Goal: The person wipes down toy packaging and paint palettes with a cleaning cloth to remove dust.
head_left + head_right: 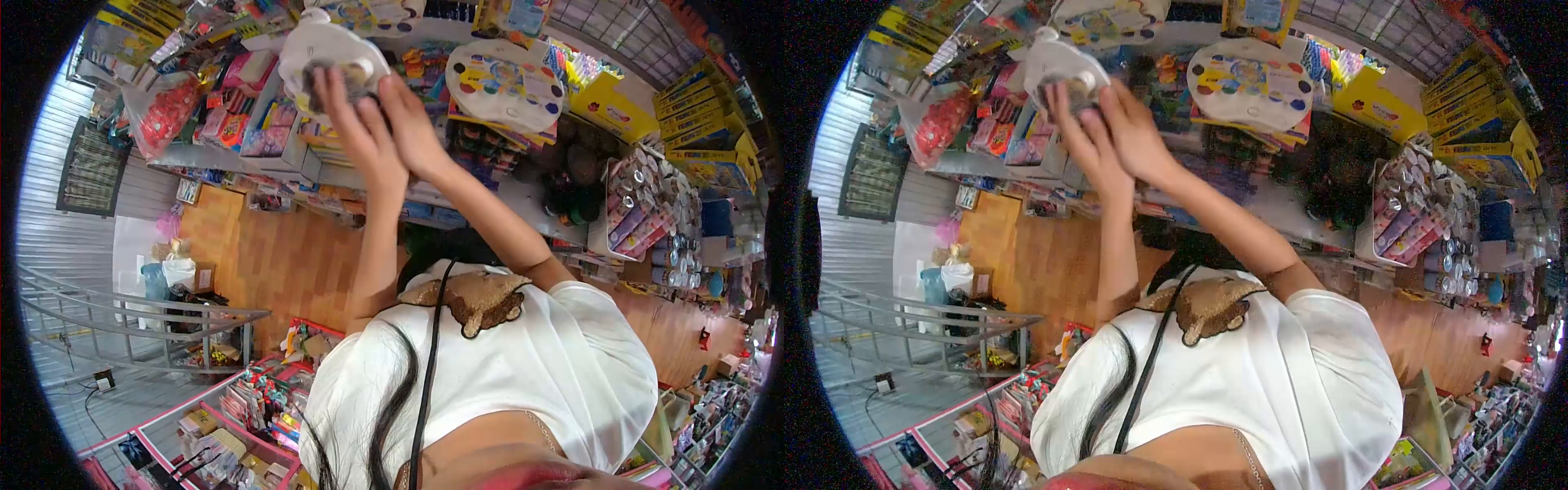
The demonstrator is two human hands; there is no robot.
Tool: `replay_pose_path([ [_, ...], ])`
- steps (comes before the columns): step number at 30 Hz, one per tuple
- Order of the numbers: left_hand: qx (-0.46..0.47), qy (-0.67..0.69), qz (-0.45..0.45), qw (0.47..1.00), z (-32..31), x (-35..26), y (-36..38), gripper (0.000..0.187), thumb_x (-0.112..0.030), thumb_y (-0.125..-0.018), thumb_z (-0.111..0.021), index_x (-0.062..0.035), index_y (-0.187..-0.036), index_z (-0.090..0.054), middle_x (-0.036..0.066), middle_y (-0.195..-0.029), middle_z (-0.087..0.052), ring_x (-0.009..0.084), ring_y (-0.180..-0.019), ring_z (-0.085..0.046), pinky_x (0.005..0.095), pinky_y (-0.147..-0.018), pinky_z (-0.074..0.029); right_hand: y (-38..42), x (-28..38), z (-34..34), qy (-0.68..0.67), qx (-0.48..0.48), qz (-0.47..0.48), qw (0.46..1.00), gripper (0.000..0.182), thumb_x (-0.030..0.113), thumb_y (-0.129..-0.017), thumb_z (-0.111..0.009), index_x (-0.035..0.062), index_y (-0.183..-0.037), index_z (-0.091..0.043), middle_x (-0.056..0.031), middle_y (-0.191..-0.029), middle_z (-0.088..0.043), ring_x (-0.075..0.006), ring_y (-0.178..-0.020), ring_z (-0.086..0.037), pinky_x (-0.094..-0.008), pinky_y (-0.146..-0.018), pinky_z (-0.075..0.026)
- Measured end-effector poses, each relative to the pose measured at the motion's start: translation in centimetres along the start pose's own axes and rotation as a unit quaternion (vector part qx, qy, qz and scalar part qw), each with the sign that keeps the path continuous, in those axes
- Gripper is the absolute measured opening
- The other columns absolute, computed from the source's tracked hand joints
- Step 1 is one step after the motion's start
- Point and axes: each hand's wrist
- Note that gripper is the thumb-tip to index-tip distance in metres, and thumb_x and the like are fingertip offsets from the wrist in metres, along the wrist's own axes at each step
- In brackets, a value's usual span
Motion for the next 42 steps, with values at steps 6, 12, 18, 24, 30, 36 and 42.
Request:
replay_pose_path([
  [6, -0.009, -0.07, -0.035, 0.997, 1.5, 1.8, -3.8, 0.037, -0.017, -0.09, -0.04, -0.0007, -0.122, -0.04, 0.017, -0.131, -0.035, 0.0345, -0.119, -0.034, 0.0414, -0.096, -0.029, 0.5, -1.0, -0.2, -0.056, -0.018, -0.081, 0.995, 0.047, 0.041, -0.092, -0.032, 0.0, -0.112, -0.046, -0.007, -0.097, -0.052, -0.0148, -0.091, -0.046, -0.0285, -0.082, -0.037],
  [12, -0.01, -0.06, 0.185, 0.981, 3.0, 3.8, -5.6, 0.044, -0.028, -0.093, -0.032, 0.0025, -0.125, -0.034, 0.021, -0.126, -0.04, 0.0367, -0.115, -0.039, 0.0437, -0.095, -0.033, 0.5, -1.0, -0.5, -0.077, -0.004, -0.04, 0.996, 0.052, 0.044, -0.091, -0.036, 0.0007, -0.119, -0.042, -0.0088, -0.113, -0.05, -0.0183, -0.099, -0.049, -0.0307, -0.084, -0.038],
  [18, -0.073, -0.17, -0.094, 0.978, 0.6, 0.3, -0.2, 0.039, -0.015, -0.081, -0.05, -0.0013, -0.117, -0.044, 0.017, -0.122, -0.041, 0.0333, -0.113, -0.039, 0.0433, -0.094, -0.032, -0.2, -1.6, 0.3, -0.177, 0.046, -0.071, 0.981, 0.053, 0.044, -0.092, -0.028, 0.0034, -0.126, -0.034, -0.0104, -0.118, -0.046, -0.0229, -0.109, -0.045, -0.036, -0.089, -0.038],
  [24, -0.018, -0.031, 0.099, 0.994, 4.3, 2.9, -6.8, 0.038, -0.019, -0.089, -0.04, 0.0051, -0.119, -0.043, 0.022, -0.122, -0.044, 0.0362, -0.11, -0.044, 0.0418, -0.092, -0.037, 0.0, 0.4, -0.2, -0.078, 0.039, -0.072, 0.994, 0.058, 0.046, -0.091, -0.032, 0.0048, -0.131, -0.026, -0.0128, -0.127, -0.039, -0.0261, -0.117, -0.039, -0.0435, -0.094, -0.036],
  [30, -0.08, 0.051, 0.081, 0.992, 0.6, 5.7, -2.1, 0.035, -0.019, -0.088, -0.044, -0.0092, -0.121, -0.044, 0.012, -0.126, -0.043, 0.0293, -0.118, -0.039, 0.0436, -0.096, -0.033, 0.4, 0.7, -0.6, 0.012, 0.041, -0.049, 0.998, 0.058, 0.045, -0.09, -0.034, 0.003, -0.13, -0.026, -0.0143, -0.125, -0.04, -0.024, -0.113, -0.043, -0.0393, -0.092, -0.039],
  [36, -0.087, 0.024, -0.077, 0.993, -0.2, 1.7, 1.0, 0.029, -0.019, -0.089, -0.043, -0.0129, -0.117, -0.051, 0.005, -0.127, -0.044, 0.0261, -0.12, -0.037, 0.0439, -0.099, -0.033, 0.4, -0.1, -0.2, -0.009, 0.06, -0.056, 0.997, 0.059, 0.046, -0.091, -0.03, 0.0045, -0.132, -0.024, -0.0141, -0.129, -0.035, -0.0242, -0.118, -0.038, -0.0377, -0.095, -0.035],
  [42, -0.069, 0.0, -0.098, 0.993, 1.0, 3.0, -2.6, 0.025, -0.018, -0.088, -0.046, -0.0171, -0.112, -0.055, 0.003, -0.119, -0.052, 0.0239, -0.114, -0.045, 0.0407, -0.095, -0.038, 0.4, -0.1, 0.2, -0.084, 0.063, -0.085, 0.991, 0.06, 0.05, -0.089, -0.032, 0.0105, -0.133, -0.023, -0.0122, -0.13, -0.034, -0.0244, -0.119, -0.037, -0.0399, -0.095, -0.034],
])
Point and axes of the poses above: each hand's wrist, its own y-axis away from the middle knuckle, its own z-axis out of the back of the hand, x = y × z
